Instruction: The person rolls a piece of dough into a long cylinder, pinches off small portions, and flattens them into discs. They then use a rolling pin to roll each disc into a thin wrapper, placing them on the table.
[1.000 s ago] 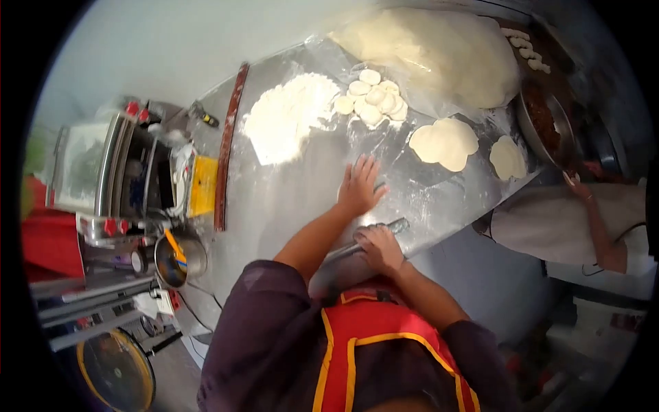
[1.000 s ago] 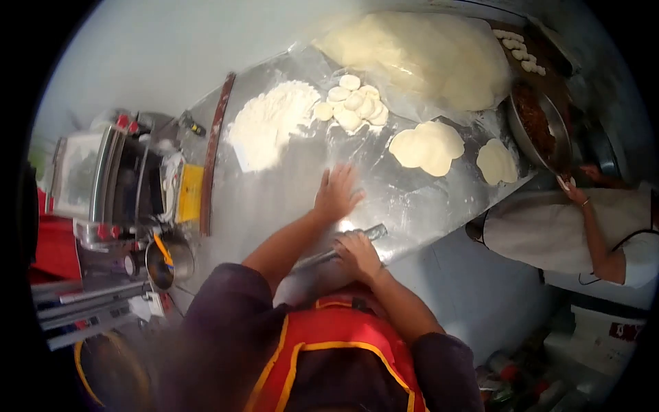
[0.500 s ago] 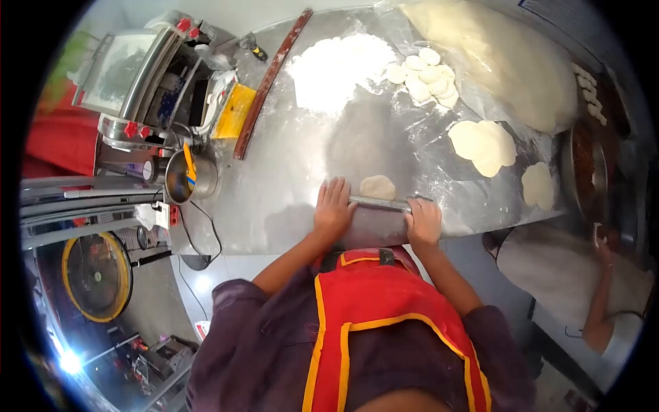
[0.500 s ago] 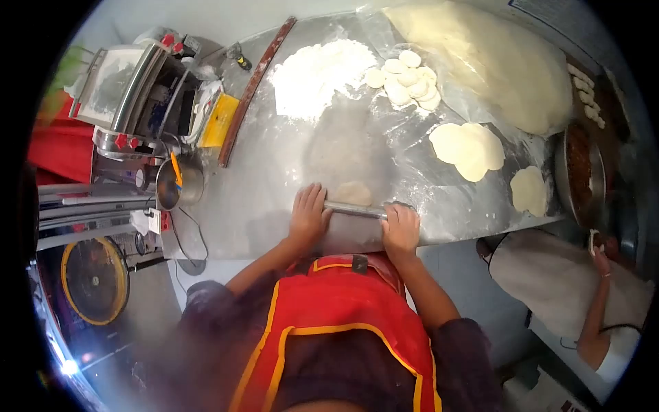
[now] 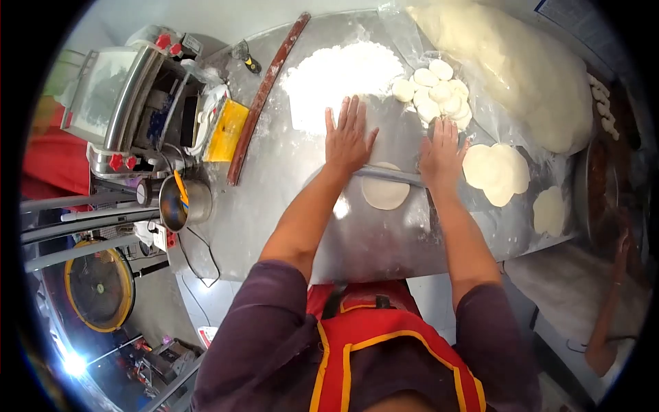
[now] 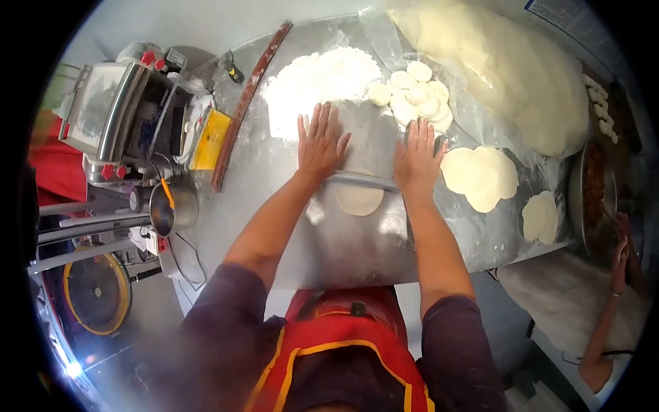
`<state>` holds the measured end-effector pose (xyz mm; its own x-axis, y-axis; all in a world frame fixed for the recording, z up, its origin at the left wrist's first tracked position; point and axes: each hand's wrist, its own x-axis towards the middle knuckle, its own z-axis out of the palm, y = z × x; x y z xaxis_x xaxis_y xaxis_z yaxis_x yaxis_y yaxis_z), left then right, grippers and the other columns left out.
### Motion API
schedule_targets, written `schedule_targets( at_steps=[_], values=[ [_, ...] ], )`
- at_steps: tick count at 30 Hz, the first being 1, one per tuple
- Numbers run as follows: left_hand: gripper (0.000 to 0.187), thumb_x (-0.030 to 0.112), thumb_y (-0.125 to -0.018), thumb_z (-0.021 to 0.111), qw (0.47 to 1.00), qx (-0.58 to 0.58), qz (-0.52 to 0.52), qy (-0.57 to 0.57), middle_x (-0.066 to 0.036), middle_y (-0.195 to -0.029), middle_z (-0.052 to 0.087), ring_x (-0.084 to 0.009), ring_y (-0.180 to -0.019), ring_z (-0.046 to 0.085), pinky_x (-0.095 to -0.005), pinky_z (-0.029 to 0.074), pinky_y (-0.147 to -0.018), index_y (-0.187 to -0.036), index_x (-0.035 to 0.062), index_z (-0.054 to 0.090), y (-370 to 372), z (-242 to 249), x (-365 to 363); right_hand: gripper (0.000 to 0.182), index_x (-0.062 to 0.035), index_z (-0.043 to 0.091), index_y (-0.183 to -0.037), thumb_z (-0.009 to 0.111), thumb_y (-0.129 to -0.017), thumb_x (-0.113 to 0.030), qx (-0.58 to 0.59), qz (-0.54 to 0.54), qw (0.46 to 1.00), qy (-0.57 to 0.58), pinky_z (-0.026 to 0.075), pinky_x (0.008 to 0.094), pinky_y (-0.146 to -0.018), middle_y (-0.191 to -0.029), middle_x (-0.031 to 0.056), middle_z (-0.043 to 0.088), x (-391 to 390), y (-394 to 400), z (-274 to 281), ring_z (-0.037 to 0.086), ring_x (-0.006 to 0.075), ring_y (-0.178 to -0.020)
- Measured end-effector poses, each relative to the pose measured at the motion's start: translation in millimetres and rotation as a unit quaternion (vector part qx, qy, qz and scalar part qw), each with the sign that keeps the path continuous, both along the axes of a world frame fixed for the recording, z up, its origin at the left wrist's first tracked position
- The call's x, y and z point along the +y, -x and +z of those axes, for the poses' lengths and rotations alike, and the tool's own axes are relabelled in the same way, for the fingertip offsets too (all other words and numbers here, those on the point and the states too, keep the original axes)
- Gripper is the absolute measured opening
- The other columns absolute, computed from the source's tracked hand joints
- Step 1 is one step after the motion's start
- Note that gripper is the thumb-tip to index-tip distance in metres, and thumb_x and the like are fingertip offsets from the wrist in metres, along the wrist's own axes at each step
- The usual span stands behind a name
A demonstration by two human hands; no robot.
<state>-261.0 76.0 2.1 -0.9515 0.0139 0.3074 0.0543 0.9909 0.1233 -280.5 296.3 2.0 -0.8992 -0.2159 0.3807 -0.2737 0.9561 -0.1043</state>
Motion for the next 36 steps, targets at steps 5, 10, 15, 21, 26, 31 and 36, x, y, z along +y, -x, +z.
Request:
schedule_targets(
  at_steps=[5, 10, 15, 21, 26, 31, 36],
  values=[
    [0.068, 0.045, -0.097, 0.047, 0.999, -0.034, -0.02, -0.032, -0.017, -0.155, 0.03, -0.0304, -0.146, 0.022, -0.0527, 0.014, -0.118, -0.146, -0.0004, 0.035, -43, -4, -3, 0.061, -0.0052, 0.038, -0.145, 0.058, -0.092, -0.027, -0.05, 0.059, 0.997, 0.015, 0.023, 0.0564, -0.114, -0.151, 0.0134, 0.038, 5, -41, -4, 0.035, 0.0291, -0.14],
    [0.071, 0.04, -0.093, 0.056, 0.988, -0.1, -0.054, -0.1, -0.023, -0.15, 0.035, -0.0349, -0.142, 0.031, -0.0525, 0.023, -0.115, -0.144, -0.0051, 0.036, -167, -4, 2, 0.065, -0.0019, 0.04, -0.143, 0.062, -0.085, -0.022, -0.169, 0.09, 0.981, 0.044, 0.025, 0.0545, -0.112, -0.144, 0.0199, 0.044, 19, -149, 7, 0.038, 0.0353, -0.136],
    [0.066, 0.031, -0.093, 0.059, 0.969, -0.142, -0.127, -0.161, -0.025, -0.147, 0.039, -0.0396, -0.136, 0.038, -0.0491, 0.029, -0.113, -0.142, -0.0066, 0.036, -199, -18, -16, 0.06, -0.0026, 0.049, -0.133, 0.068, -0.08, -0.025, -0.15, 0.134, 0.975, 0.09, 0.03, 0.055, -0.106, -0.128, 0.0192, 0.054, 39, -200, -21, 0.048, 0.0389, -0.121],
    [0.066, 0.03, -0.095, 0.055, 0.978, 0.013, 0.137, -0.159, -0.028, -0.149, 0.034, -0.0421, -0.141, 0.028, -0.0476, 0.022, -0.117, -0.144, -0.0075, 0.032, -39, -34, -34, 0.05, -0.0045, 0.056, -0.119, 0.07, -0.076, -0.028, -0.078, 0.128, 0.984, 0.096, 0.037, 0.0532, -0.095, -0.113, 0.015, 0.057, 26, -183, -21, 0.054, 0.0358, -0.103],
    [0.065, 0.036, -0.094, 0.056, 0.98, -0.124, -0.027, -0.155, -0.025, -0.149, 0.035, -0.0392, -0.14, 0.03, -0.0489, 0.023, -0.114, -0.143, -0.002, 0.038, -54, -28, 18, 0.05, -0.0045, 0.057, -0.119, 0.071, -0.077, -0.028, -0.08, 0.124, 0.985, 0.094, 0.037, 0.0526, -0.096, -0.115, 0.0151, 0.057, 24, -186, -11, 0.053, 0.0365, -0.105],
    [0.048, 0.03, -0.09, 0.062, 0.95, -0.158, -0.074, -0.261, -0.021, -0.129, 0.054, -0.0381, -0.122, 0.048, -0.0446, 0.039, -0.102, -0.127, 0.0006, 0.054, -88, 0, 18, 0.05, -0.0055, 0.057, -0.12, 0.071, -0.077, -0.027, -0.098, 0.12, 0.982, 0.112, 0.037, 0.0516, -0.096, -0.116, 0.0148, 0.057, 25, -186, -7, 0.053, 0.0358, -0.106],
    [0.031, 0.027, -0.088, 0.064, 0.914, -0.263, -0.117, -0.285, -0.02, -0.107, 0.063, -0.0373, -0.101, 0.059, -0.0427, 0.047, -0.087, -0.108, 0.0032, 0.062, -74, 7, 17, 0.044, -0.0078, 0.059, -0.114, 0.072, -0.076, -0.027, -0.106, 0.126, 0.978, 0.131, 0.036, 0.0493, -0.096, -0.112, 0.0112, 0.058, 29, -178, -7, 0.053, 0.0329, -0.105]
  ],
)
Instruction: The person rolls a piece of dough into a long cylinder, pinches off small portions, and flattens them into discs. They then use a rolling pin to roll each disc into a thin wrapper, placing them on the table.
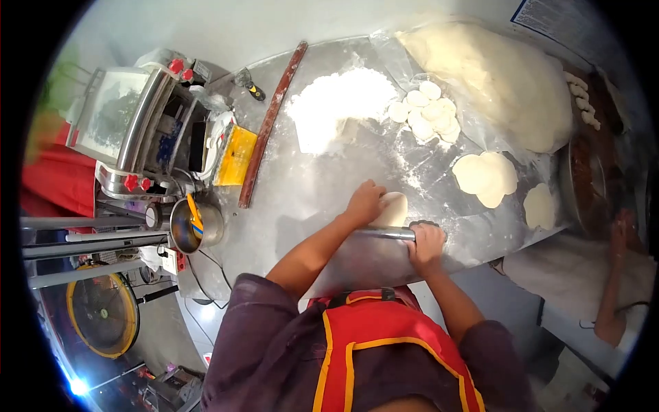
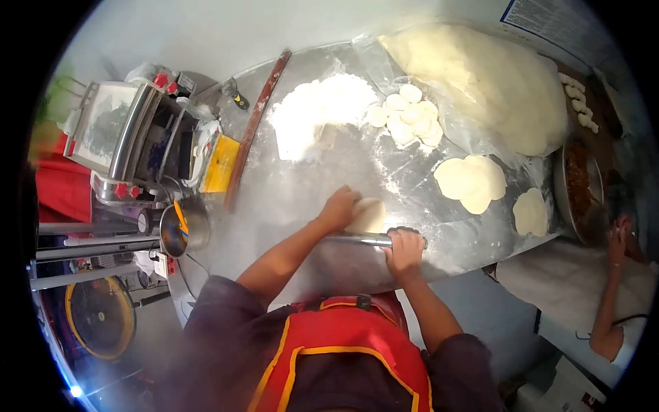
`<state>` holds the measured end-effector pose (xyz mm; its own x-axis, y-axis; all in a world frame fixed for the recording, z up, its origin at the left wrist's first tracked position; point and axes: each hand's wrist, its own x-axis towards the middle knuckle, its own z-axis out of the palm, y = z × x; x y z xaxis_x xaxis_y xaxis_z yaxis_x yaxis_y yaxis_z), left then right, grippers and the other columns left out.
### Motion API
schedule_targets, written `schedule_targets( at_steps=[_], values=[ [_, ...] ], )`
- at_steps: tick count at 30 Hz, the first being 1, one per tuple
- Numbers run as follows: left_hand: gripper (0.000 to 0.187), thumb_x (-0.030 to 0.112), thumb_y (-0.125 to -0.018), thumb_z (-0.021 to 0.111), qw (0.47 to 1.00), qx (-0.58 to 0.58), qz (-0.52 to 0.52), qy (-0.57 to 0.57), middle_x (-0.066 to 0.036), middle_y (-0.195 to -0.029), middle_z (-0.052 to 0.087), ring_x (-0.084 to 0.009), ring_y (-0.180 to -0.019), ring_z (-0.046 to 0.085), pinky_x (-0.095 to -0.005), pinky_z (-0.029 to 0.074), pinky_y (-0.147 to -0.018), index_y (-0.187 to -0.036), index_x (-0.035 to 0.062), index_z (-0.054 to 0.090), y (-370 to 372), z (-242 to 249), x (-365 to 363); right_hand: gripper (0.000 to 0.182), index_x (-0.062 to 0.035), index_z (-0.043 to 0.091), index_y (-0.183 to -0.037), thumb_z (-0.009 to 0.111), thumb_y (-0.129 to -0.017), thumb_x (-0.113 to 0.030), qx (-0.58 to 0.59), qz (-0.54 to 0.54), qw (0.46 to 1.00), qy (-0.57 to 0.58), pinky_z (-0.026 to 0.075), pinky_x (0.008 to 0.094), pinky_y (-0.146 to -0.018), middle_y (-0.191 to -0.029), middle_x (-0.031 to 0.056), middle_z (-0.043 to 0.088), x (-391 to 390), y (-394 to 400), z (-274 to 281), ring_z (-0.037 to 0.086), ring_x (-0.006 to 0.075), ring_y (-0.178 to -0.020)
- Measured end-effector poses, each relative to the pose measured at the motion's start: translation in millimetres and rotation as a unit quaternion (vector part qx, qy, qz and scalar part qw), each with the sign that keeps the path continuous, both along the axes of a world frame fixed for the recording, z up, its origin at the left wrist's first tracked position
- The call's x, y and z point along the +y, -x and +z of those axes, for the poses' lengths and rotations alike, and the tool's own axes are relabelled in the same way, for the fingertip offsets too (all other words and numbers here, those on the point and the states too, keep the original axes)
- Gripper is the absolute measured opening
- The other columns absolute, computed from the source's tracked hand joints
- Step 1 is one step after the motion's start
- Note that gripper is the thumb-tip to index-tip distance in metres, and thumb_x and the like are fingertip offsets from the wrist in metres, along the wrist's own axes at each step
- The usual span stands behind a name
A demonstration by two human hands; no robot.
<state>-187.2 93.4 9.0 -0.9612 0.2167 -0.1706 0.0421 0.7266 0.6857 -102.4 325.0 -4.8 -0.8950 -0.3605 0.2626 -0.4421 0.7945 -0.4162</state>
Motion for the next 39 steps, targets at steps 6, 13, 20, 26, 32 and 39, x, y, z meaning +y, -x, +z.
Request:
schedule_targets(
  at_steps=[6, 13, 20, 26, 32, 39],
  values=[
    [0.037, 0.026, -0.087, 0.066, 0.982, 0.031, 0.15, -0.113, -0.023, -0.102, 0.067, -0.0409, -0.095, 0.063, -0.0464, 0.05, -0.084, -0.114, 0.0026, 0.058, 56, 10, -14, 0.034, -0.0083, 0.059, -0.109, 0.066, -0.08, -0.024, -0.027, 0.055, 0.998, -0.025, 0.034, 0.0505, -0.094, -0.109, 0.0129, 0.059, 24, -20, 4, 0.053, 0.0336, -0.104],
    [0.052, 0.032, -0.082, 0.071, 0.964, 0.095, 0.235, 0.083, -0.02, -0.105, 0.067, -0.0362, -0.098, 0.064, -0.0451, 0.049, -0.088, -0.122, 0.0033, 0.054, 104, -26, -8, 0.045, -0.0076, 0.059, -0.112, 0.074, -0.071, -0.017, -0.041, 0.11, 0.992, -0.047, 0.036, 0.05, -0.098, -0.108, 0.0115, 0.058, 43, -12, 22, 0.054, 0.0308, -0.104],
    [0.041, 0.029, -0.084, 0.069, 0.986, -0.019, 0.16, 0.033, -0.019, -0.102, 0.066, -0.0387, -0.096, 0.064, -0.0486, 0.049, -0.081, -0.114, 0.005, 0.054, 16, -11, 6, 0.056, 0.0017, 0.052, -0.127, 0.069, -0.079, -0.022, -0.066, 0.053, 0.996, -0.021, 0.035, 0.0521, -0.106, -0.128, 0.0209, 0.055, 10, -21, 24, 0.048, 0.0389, -0.123],
    [0.039, 0.036, -0.082, 0.069, 0.994, -0.057, 0.063, 0.072, -0.018, -0.097, 0.067, -0.0379, -0.095, 0.062, -0.0465, 0.049, -0.081, -0.107, 0.0055, 0.064, -47, 8, 13, 0.055, 0.0038, 0.048, -0.134, 0.057, -0.091, -0.031, -0.003, -0.07, 0.986, -0.153, 0.028, 0.0514, -0.113, -0.14, 0.0224, 0.049, -43, 43, -8, 0.044, 0.0334, -0.132],
    [0.031, 0.032, -0.084, 0.065, 0.994, -0.001, 0.094, 0.052, -0.017, -0.096, 0.066, -0.0364, -0.093, 0.061, -0.0464, 0.048, -0.08, -0.097, 0.0045, 0.067, 1, -20, 19, 0.054, 0.0046, 0.048, -0.133, 0.056, -0.092, -0.03, -0.033, -0.076, 0.993, -0.083, 0.026, 0.0512, -0.114, -0.139, 0.023, 0.049, -88, 136, -11, 0.042, 0.0323, -0.134],
    [0.025, 0.03, -0.085, 0.062, 0.992, -0.09, 0.082, -0.033, -0.018, -0.092, 0.068, -0.0383, -0.088, 0.064, -0.0475, 0.05, -0.078, -0.093, 0.0085, 0.07, -47, -7, -29, 0.057, 0.0062, 0.05, -0.132, 0.06, -0.089, -0.03, -0.032, 0.009, 0.992, -0.119, 0.03, 0.0511, -0.111, -0.134, 0.0276, 0.051, -27, -4, 8, 0.043, 0.0377, -0.132]
  ],
)
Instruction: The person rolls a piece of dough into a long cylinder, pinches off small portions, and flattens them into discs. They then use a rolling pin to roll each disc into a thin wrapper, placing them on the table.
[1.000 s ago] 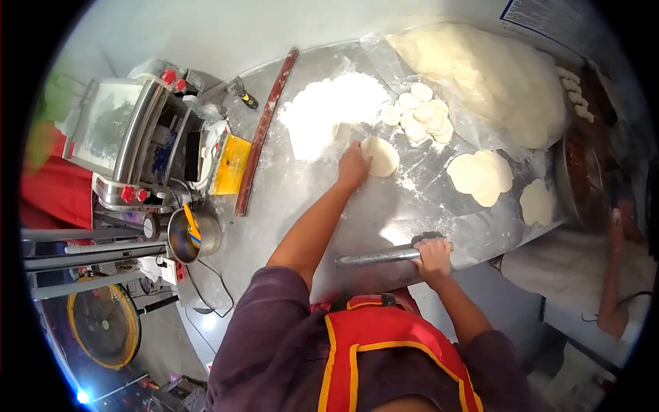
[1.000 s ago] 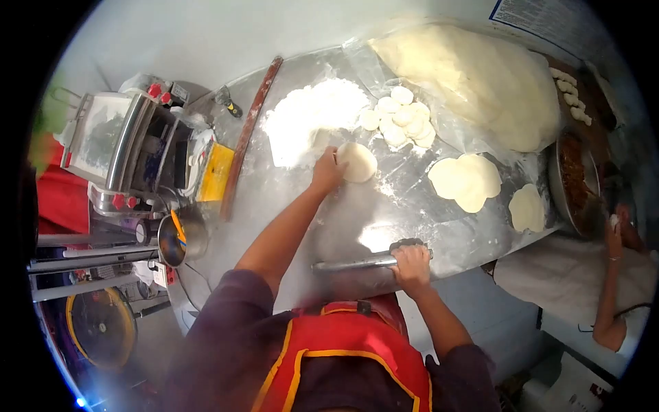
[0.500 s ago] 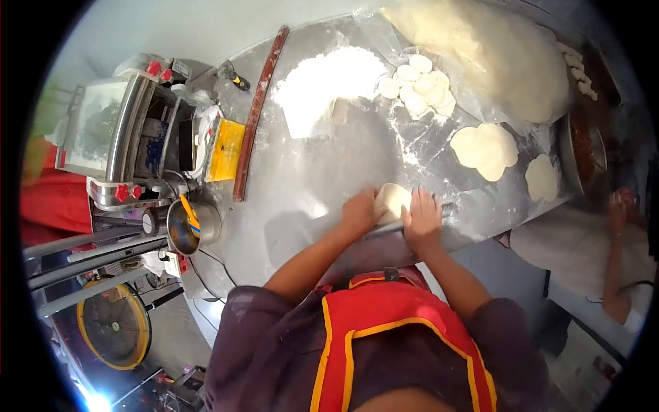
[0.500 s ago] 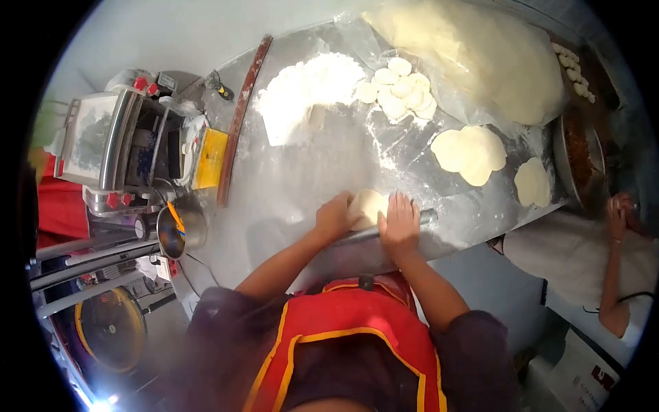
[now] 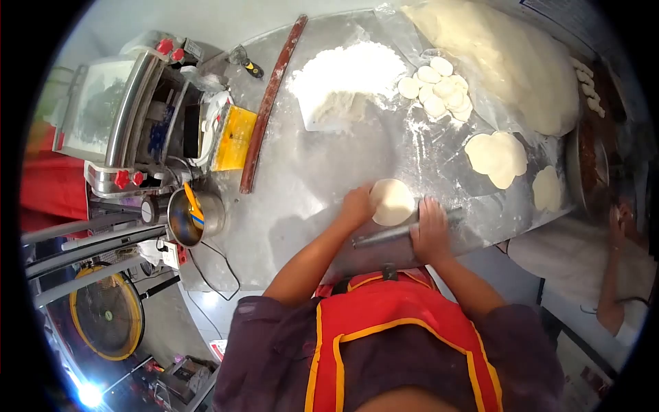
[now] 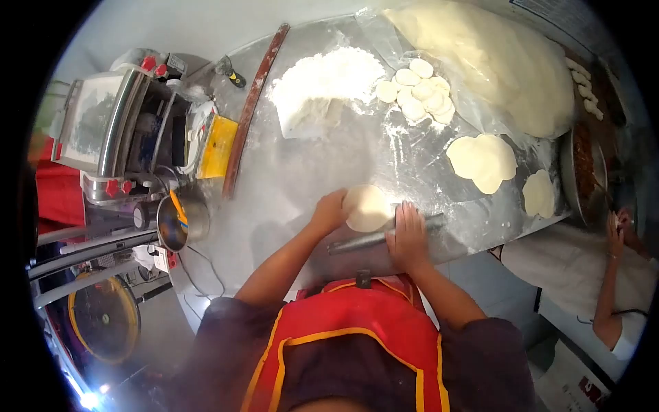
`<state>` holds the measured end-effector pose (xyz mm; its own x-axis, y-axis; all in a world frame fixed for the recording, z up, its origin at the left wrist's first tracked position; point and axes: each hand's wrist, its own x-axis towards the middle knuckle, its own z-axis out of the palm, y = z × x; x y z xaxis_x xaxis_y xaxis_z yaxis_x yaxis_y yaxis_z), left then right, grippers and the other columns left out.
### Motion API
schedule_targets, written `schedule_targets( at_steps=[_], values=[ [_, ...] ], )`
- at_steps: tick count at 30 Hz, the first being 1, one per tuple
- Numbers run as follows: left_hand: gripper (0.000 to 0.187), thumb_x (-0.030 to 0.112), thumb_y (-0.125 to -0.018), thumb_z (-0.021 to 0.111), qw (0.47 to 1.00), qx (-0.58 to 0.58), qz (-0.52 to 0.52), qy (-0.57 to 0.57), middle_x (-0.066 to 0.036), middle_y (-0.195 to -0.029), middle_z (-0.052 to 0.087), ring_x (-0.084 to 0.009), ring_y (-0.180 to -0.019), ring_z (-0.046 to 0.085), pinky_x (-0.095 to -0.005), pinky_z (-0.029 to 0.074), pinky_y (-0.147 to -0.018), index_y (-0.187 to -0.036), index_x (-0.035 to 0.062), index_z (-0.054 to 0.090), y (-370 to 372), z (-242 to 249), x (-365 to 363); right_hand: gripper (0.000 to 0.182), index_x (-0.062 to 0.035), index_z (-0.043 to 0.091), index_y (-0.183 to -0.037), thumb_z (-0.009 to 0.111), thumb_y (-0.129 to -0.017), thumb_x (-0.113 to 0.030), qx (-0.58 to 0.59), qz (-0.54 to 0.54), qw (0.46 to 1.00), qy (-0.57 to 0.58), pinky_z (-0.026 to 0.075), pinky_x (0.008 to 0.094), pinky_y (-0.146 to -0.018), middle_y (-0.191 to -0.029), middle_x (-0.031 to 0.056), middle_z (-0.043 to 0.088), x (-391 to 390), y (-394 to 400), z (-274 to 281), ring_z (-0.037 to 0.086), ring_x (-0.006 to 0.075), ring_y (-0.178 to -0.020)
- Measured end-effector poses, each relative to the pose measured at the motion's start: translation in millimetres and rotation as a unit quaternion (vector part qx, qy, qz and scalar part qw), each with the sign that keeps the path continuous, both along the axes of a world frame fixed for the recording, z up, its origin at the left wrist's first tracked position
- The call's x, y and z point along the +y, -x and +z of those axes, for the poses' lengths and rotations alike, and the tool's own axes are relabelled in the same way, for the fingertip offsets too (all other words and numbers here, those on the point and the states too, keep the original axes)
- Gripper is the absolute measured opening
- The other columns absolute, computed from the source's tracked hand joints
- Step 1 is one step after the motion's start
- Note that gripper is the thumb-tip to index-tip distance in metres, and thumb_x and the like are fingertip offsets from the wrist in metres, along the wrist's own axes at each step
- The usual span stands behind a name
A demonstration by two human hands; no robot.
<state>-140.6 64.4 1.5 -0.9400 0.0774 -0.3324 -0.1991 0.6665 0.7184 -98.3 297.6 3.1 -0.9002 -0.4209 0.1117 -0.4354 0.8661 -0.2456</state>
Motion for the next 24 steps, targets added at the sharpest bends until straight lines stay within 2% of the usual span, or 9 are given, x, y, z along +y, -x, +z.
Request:
schedule_targets(
  at_steps=[2, 7, 10, 11, 12, 15, 17, 20, 24],
  values=[
    [0.027, 0.028, -0.083, 0.061, 0.998, -0.052, -0.045, -0.011, -0.017, -0.092, 0.07, -0.0368, -0.086, 0.066, -0.0453, 0.05, -0.075, -0.1, 0.0085, 0.071, 4, 13, -2, 0.057, 0.0062, 0.049, -0.132, 0.059, -0.09, -0.032, 0.086, 0.008, 0.996, 0.023, 0.03, 0.051, -0.111, -0.136, 0.0264, 0.05, -21, 44, -14, 0.043, 0.0368, -0.132],
    [0.026, 0.03, -0.085, 0.059, 0.996, -0.038, -0.027, 0.082, -0.016, -0.091, 0.07, -0.0369, -0.086, 0.066, -0.045, 0.051, -0.077, -0.096, 0.0107, 0.073, 50, 6, 24, 0.058, 0.0049, 0.046, -0.136, 0.052, -0.095, -0.036, 0.005, -0.04, 0.999, -0.007, 0.028, 0.0502, -0.113, -0.143, 0.0229, 0.045, -73, 144, -9, 0.04, 0.0348, -0.135],
    [0.028, 0.031, -0.088, 0.058, 0.991, -0.051, -0.058, 0.113, -0.017, -0.095, 0.07, -0.0377, -0.09, 0.066, -0.0463, 0.051, -0.079, -0.097, 0.0092, 0.072, 48, 10, 16, 0.058, 0.004, 0.045, -0.138, 0.051, -0.095, -0.035, -0.038, 0.022, 0.998, -0.048, 0.028, 0.05, -0.113, -0.143, 0.0226, 0.045, -44, 81, 2, 0.04, 0.0344, -0.135],
    [0.027, 0.031, -0.088, 0.059, 0.995, -0.043, -0.009, 0.089, -0.017, -0.095, 0.07, -0.038, -0.09, 0.066, -0.0476, 0.051, -0.079, -0.097, 0.0097, 0.072, 38, 2, 8, 0.059, 0.0038, 0.043, -0.139, 0.052, -0.093, -0.033, 0.036, 0.064, 0.997, -0.035, 0.027, 0.0501, -0.113, -0.143, 0.0224, 0.045, -21, 44, -19, 0.039, 0.0335, -0.135],
    [0.026, 0.031, -0.087, 0.06, 0.996, -0.034, 0.04, 0.066, -0.017, -0.095, 0.07, -0.0383, -0.09, 0.066, -0.0488, 0.051, -0.079, -0.097, 0.0102, 0.071, 23, -6, -2, 0.06, 0.0043, 0.043, -0.138, 0.053, -0.092, -0.032, -0.088, 0.061, 0.993, -0.051, 0.028, 0.0502, -0.113, -0.143, 0.0223, 0.045, -8, 20, 1, 0.041, 0.0329, -0.135],
    [0.027, 0.031, -0.087, 0.061, 0.998, -0.02, 0.052, 0.016, -0.018, -0.095, 0.07, -0.0395, -0.09, 0.066, -0.0501, 0.051, -0.08, -0.101, 0.0102, 0.068, -1, -24, -11, 0.06, 0.0053, 0.044, -0.137, 0.055, -0.091, -0.032, 0.051, 0.071, 0.996, -0.007, 0.029, 0.0505, -0.112, -0.144, 0.0224, 0.045, -3, 9, -20, 0.041, 0.0343, -0.134],
    [0.027, 0.032, -0.087, 0.062, 1.0, -0.001, 0.007, -0.013, -0.018, -0.095, 0.07, -0.0394, -0.089, 0.066, -0.0498, 0.051, -0.08, -0.098, 0.0093, 0.069, 10, -7, -3, 0.054, 0.0039, 0.046, -0.136, 0.051, -0.095, -0.031, 0.044, 0.039, 0.998, -0.031, 0.031, 0.0502, -0.111, -0.142, 0.0211, 0.047, -44, 65, -2, 0.043, 0.0338, -0.133],
    [0.027, 0.034, -0.086, 0.063, 0.994, -0.065, -0.015, 0.089, -0.015, -0.095, 0.071, -0.0374, -0.088, 0.066, -0.0486, 0.052, -0.079, -0.096, 0.011, 0.07, 50, -8, 21, 0.052, 0.0024, 0.047, -0.136, 0.048, -0.098, -0.034, 0.029, -0.032, 0.999, -0.024, 0.03, 0.049, -0.112, -0.142, 0.019, 0.048, -80, 135, -16, 0.042, 0.0315, -0.134],
    [0.026, 0.034, -0.089, 0.057, 0.985, -0.057, -0.068, 0.147, -0.015, -0.09, 0.07, -0.037, -0.088, 0.066, -0.0485, 0.051, -0.076, -0.094, 0.0131, 0.071, 43, 22, -1, 0.056, 0.0023, 0.046, -0.138, 0.047, -0.098, -0.036, 0.016, 0.044, 0.996, -0.073, 0.027, 0.0485, -0.114, -0.143, 0.019, 0.047, -55, 89, -6, 0.04, 0.0306, -0.136]
  ],
)
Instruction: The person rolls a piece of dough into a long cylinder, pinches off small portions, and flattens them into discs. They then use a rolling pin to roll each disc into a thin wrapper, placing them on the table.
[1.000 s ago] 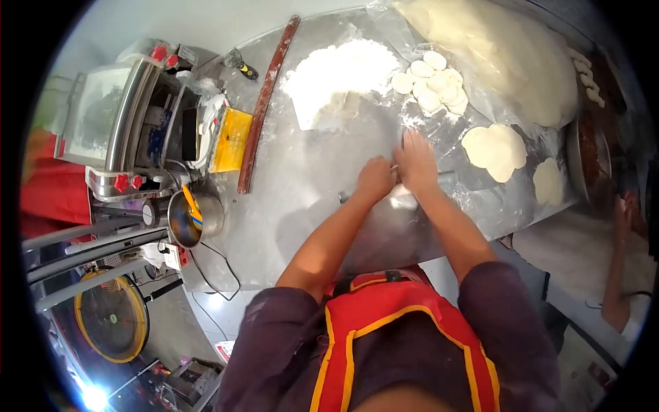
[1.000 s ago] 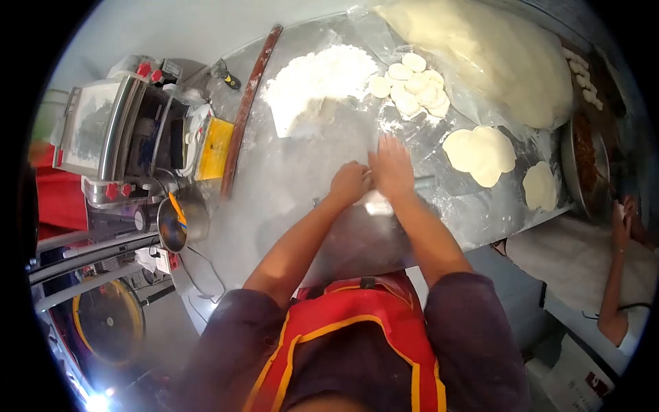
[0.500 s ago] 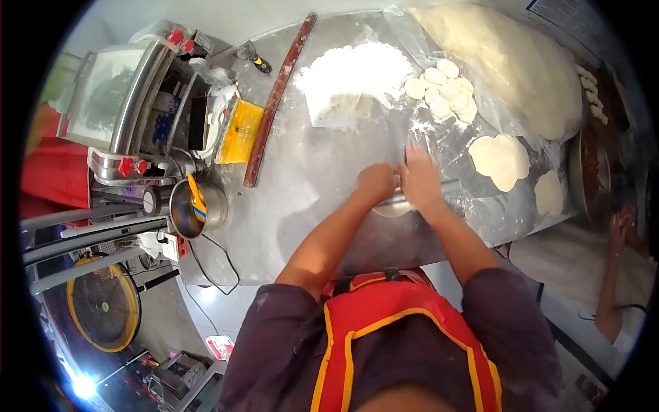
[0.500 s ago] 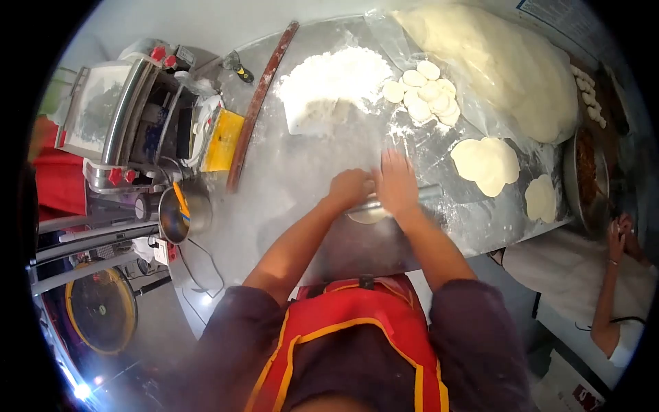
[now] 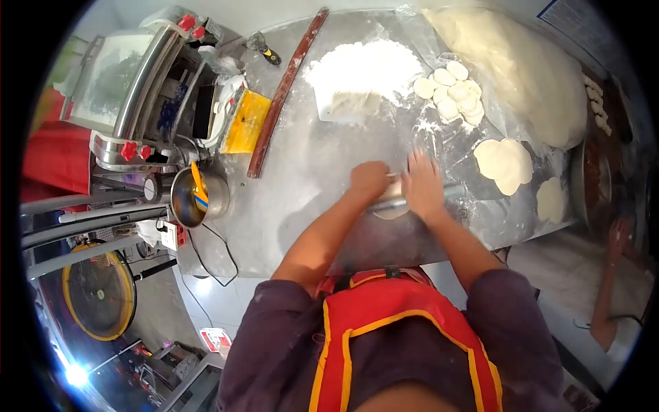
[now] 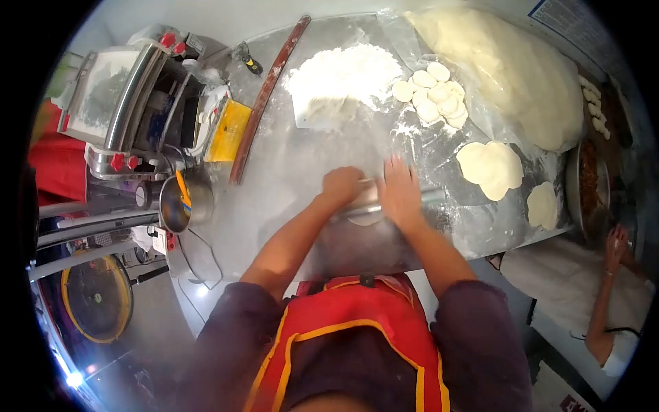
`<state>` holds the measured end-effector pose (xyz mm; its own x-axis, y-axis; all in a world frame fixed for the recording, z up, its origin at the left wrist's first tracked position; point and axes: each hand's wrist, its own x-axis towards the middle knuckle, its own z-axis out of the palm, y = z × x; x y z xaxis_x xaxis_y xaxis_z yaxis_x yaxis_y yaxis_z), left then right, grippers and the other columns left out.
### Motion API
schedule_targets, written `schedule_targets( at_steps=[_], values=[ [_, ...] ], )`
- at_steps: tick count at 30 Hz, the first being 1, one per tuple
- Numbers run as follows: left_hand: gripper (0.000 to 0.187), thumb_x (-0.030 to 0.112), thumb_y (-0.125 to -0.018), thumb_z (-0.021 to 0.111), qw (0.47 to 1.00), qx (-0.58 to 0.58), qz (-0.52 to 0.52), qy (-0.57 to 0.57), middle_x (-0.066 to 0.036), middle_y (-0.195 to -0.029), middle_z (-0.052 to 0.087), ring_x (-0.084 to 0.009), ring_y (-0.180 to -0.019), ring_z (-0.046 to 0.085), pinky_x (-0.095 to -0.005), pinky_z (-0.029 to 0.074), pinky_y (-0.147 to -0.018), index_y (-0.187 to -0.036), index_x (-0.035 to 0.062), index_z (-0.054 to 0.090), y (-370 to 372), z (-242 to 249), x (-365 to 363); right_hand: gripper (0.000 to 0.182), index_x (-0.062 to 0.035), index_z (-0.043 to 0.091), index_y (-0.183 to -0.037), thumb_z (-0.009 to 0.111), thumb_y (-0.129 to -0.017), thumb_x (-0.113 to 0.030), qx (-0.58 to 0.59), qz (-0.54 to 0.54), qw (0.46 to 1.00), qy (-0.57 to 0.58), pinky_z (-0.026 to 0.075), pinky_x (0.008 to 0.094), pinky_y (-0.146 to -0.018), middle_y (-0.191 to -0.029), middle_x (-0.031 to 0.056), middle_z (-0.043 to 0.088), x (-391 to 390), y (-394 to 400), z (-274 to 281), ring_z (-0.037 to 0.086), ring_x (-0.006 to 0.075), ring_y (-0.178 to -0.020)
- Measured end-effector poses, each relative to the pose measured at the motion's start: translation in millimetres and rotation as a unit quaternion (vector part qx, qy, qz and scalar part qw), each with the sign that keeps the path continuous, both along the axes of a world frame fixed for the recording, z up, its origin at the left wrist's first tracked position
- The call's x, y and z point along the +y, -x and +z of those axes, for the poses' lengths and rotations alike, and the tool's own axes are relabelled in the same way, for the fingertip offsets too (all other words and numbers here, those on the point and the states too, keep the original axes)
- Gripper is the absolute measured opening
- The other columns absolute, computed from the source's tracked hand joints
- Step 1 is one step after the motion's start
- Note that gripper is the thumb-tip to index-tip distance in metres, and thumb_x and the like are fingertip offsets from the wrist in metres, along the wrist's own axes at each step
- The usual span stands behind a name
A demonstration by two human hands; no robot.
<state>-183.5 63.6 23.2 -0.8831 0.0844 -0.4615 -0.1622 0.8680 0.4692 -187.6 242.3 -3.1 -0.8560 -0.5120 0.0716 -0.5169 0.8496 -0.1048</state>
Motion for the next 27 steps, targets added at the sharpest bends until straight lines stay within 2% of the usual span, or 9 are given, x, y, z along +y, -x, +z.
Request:
schedule_targets(
  at_steps=[4, 7, 10, 14, 16, 18, 21, 24, 27],
  values=[
    [0.029, 0.036, -0.09, 0.056, 0.984, 0.015, 0.172, -0.037, -0.017, -0.093, 0.07, -0.0381, -0.09, 0.065, -0.0496, 0.05, -0.077, -0.093, 0.0097, 0.068, -44, -23, -19, 0.061, 0.0027, 0.045, -0.138, 0.056, -0.089, -0.032, -0.062, 0.042, 0.996, 0.037, 0.027, 0.0518, -0.113, -0.143, 0.0214, 0.046, 51, -81, 1, 0.042, 0.0336, -0.135],
    [0.035, 0.041, -0.089, 0.057, 0.989, 0.029, 0.056, -0.137, -0.018, -0.095, 0.069, -0.0378, -0.09, 0.065, -0.0494, 0.05, -0.078, -0.094, 0.0083, 0.068, -45, -45, -18, 0.056, 0.0024, 0.046, -0.136, 0.053, -0.093, -0.032, -0.035, 0.011, 0.998, 0.045, 0.027, 0.0514, -0.113, -0.142, 0.0206, 0.047, 19, -42, -6, 0.041, 0.0322, -0.135],
    [0.039, 0.044, -0.086, 0.059, 0.999, -0.008, 0.039, -0.034, -0.018, -0.097, 0.07, -0.0365, -0.09, 0.066, -0.0484, 0.051, -0.079, -0.103, 0.01, 0.07, -8, -14, 6, 0.051, 0.0021, 0.047, -0.136, 0.047, -0.098, -0.032, -0.001, -0.021, 0.998, 0.052, 0.028, 0.0495, -0.112, -0.14, 0.0188, 0.05, -27, 28, 1, 0.043, 0.0304, -0.133],
    [0.035, 0.041, -0.088, 0.058, 0.998, -0.046, -0.006, -0.043, -0.016, -0.096, 0.07, -0.037, -0.09, 0.066, -0.0469, 0.051, -0.079, -0.1, 0.0097, 0.069, -1, 11, -4, 0.052, 0.0021, 0.045, -0.137, 0.047, -0.098, -0.032, -0.012, 0.024, 0.999, 0.026, 0.029, 0.0458, -0.112, -0.14, 0.0183, 0.049, -15, 6, 6, 0.042, 0.0308, -0.133],
    [0.033, 0.038, -0.089, 0.056, 0.994, 0.006, 0.095, -0.047, -0.017, -0.096, 0.07, -0.0377, -0.091, 0.066, -0.0471, 0.051, -0.08, -0.1, 0.0089, 0.068, -21, -14, -20, 0.059, 0.0033, 0.044, -0.138, 0.058, -0.091, -0.03, 0.014, 0.078, 0.994, 0.079, 0.033, 0.0508, -0.109, -0.143, 0.0216, 0.046, 30, -53, -8, 0.041, 0.035, -0.135],
    [0.031, 0.034, -0.09, 0.055, 0.976, 0.049, 0.192, -0.086, -0.018, -0.096, 0.069, -0.0387, -0.092, 0.065, -0.0478, 0.05, -0.081, -0.101, 0.0074, 0.067, -45, -50, -32, 0.058, 0.0041, 0.049, -0.134, 0.061, -0.089, -0.029, -0.072, 0.05, 0.994, 0.068, 0.036, 0.053, -0.107, -0.137, 0.0232, 0.052, 54, -95, 10, 0.048, 0.0379, -0.129],
    [0.031, 0.034, -0.089, 0.056, 0.986, 0.063, 0.045, -0.147, -0.018, -0.096, 0.069, -0.0386, -0.092, 0.065, -0.0476, 0.05, -0.08, -0.099, 0.0057, 0.066, -53, -65, -31, 0.054, 0.0039, 0.052, -0.131, 0.061, -0.089, -0.03, 0.045, 0.061, 0.993, 0.086, 0.035, 0.053, -0.107, -0.135, 0.0234, 0.053, 26, -55, -6, 0.049, 0.037, -0.128],
    [0.034, 0.034, -0.088, 0.057, 0.997, 0.015, 0.045, -0.054, -0.018, -0.098, 0.069, -0.0375, -0.093, 0.065, -0.0465, 0.05, -0.081, -0.106, 0.0067, 0.068, -16, -2, -4, 0.052, 0.0039, 0.051, -0.131, 0.052, -0.096, -0.035, 0.003, -0.011, 0.997, 0.08, 0.028, 0.05, -0.113, -0.139, 0.0209, 0.05, -26, 16, -3, 0.04, 0.0326, -0.135],
    [0.036, 0.036, -0.087, 0.059, 0.999, -0.018, 0.012, -0.027, -0.018, -0.098, 0.069, -0.0364, -0.091, 0.066, -0.0458, 0.051, -0.081, -0.109, 0.0087, 0.068, -2, 1, 7, 0.052, 0.0041, 0.05, -0.132, 0.049, -0.098, -0.035, 0.031, -0.009, 0.996, 0.078, 0.028, 0.049, -0.113, -0.139, 0.0201, 0.049, -40, 36, -3, 0.042, 0.0329, -0.133]
  ],
)
